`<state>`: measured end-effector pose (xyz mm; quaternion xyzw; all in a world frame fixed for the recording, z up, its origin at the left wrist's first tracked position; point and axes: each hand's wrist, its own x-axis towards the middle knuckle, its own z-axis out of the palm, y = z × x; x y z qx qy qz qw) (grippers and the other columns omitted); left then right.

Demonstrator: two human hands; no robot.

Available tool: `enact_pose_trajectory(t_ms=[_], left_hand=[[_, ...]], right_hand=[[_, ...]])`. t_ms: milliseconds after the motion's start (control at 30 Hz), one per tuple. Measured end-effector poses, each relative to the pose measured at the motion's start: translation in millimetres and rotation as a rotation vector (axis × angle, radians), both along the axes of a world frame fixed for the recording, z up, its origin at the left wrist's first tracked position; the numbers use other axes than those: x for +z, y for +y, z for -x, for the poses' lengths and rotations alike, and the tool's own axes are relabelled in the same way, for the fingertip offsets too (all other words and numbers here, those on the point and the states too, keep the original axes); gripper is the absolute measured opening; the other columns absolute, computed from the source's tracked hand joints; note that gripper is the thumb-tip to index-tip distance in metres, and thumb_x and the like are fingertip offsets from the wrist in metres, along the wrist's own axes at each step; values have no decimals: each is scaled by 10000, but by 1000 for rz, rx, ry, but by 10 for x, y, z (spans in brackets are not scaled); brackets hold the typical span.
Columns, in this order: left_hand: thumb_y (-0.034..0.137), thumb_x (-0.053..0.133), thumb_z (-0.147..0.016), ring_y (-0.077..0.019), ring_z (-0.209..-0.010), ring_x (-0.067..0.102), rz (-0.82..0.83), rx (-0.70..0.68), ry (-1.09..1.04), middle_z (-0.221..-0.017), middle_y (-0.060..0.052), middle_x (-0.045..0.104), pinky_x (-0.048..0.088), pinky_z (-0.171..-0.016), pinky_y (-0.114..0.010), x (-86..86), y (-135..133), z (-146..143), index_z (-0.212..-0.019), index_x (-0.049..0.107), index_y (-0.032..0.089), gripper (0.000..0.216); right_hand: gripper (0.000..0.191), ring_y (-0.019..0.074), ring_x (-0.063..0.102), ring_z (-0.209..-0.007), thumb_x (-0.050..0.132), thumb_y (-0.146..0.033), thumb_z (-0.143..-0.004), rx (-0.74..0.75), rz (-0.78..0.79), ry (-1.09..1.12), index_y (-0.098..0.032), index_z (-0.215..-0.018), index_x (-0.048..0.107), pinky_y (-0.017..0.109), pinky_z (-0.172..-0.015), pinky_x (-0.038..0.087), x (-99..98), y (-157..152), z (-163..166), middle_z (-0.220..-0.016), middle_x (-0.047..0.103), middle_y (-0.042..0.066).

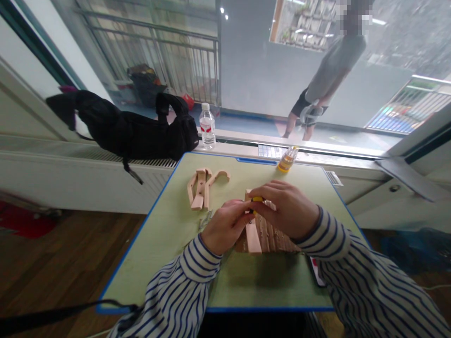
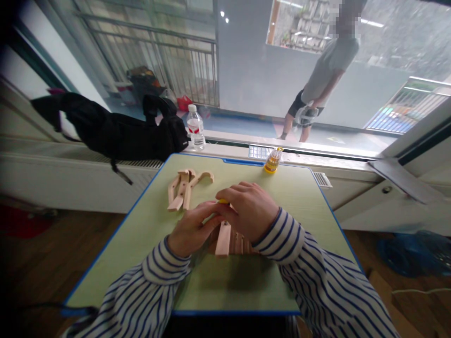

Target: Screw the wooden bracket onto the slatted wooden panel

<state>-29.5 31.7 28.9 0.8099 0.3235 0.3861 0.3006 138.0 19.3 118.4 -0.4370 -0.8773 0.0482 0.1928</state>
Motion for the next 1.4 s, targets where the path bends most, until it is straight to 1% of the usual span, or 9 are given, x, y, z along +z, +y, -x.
enact_pose_trajectory(t_ms=[233, 367, 533, 633, 733, 833, 900, 1033, 1400], left_hand=[[210, 482, -868, -168, -921, 589, 37, -31, 7, -972, -41, 640, 475, -831, -308, -6, 31, -8, -1090, 571, 209, 239], [206, 479, -870, -161, -909, 592, 50, -47, -5, -962, -39, 638, 481, -811, -294, -19, 24, -7, -1095, 566, 206, 241], [237, 573, -817, -163, -906, 593, -10, 79, -60, -975, -26, 642, 477, -826, -309, -37, -3, -22, -1085, 569, 226, 269], [246, 596, -798, -164, -859, 611, -35, 131, -67, -924, -18, 662, 492, -793, -306, -32, -15, -33, -1034, 599, 227, 238], [254, 584, -804, -161, -814, 620, -44, 152, -64, -880, -17, 671, 502, -747, -293, -26, -24, -31, -984, 623, 221, 187], [263, 578, -809, -165, -830, 625, -53, 162, -62, -897, -29, 676, 503, -754, -295, -43, -27, -16, -994, 622, 215, 196], [275, 586, -805, -171, -851, 627, -60, 158, -60, -907, -38, 679, 504, -769, -303, -67, -25, -5, -1009, 617, 211, 216], [274, 597, -801, -178, -891, 620, -69, 139, -66, -935, -47, 676, 501, -798, -318, -99, -16, 4, -996, 620, 206, 208], [224, 545, -838, -175, -943, 603, -51, 26, -56, -1004, -60, 660, 493, -836, -330, -57, 3, 2, -1072, 606, 206, 243]], right_hand=[[231, 163, 570, -850, 485, -305, -865, -66, -45, 87, -161, -994, 611, 300, -795, 425, -124, -40, 9, -908, 661, 52], [251, 166, 568, -853, 466, -318, -876, -75, -43, 111, -157, -1008, 606, 307, -796, 427, -138, -55, 16, -915, 657, 61], [240, 165, 572, -853, 485, -325, -866, -75, -27, 121, -161, -988, 611, 307, -789, 430, -131, -30, 22, -899, 659, 59], [255, 171, 573, -867, 475, -343, -869, -67, -9, 108, -161, -985, 611, 317, -795, 432, -113, -13, 17, -899, 660, 64], [318, 187, 567, -921, 477, -343, -862, -23, 8, 66, -145, -1094, 564, 339, -813, 434, -62, -5, 4, -971, 653, 83], [365, 191, 558, -977, 483, -289, -851, 75, 39, 8, -142, -1184, 509, 351, -833, 432, 6, 4, -16, -1077, 629, 95], [318, 181, 564, -971, 480, -242, -844, 121, 58, -18, -162, -1145, 543, 344, -830, 434, 40, 13, -32, -1075, 635, 82], [253, 163, 585, -933, 481, -198, -840, 143, 59, -41, -183, -1066, 595, 315, -805, 439, 52, 34, -57, -1001, 662, 61], [236, 145, 598, -832, 481, -298, -870, 100, 31, -55, -189, -1023, 622, 284, -733, 428, 34, 49, -103, -896, 675, 57]])
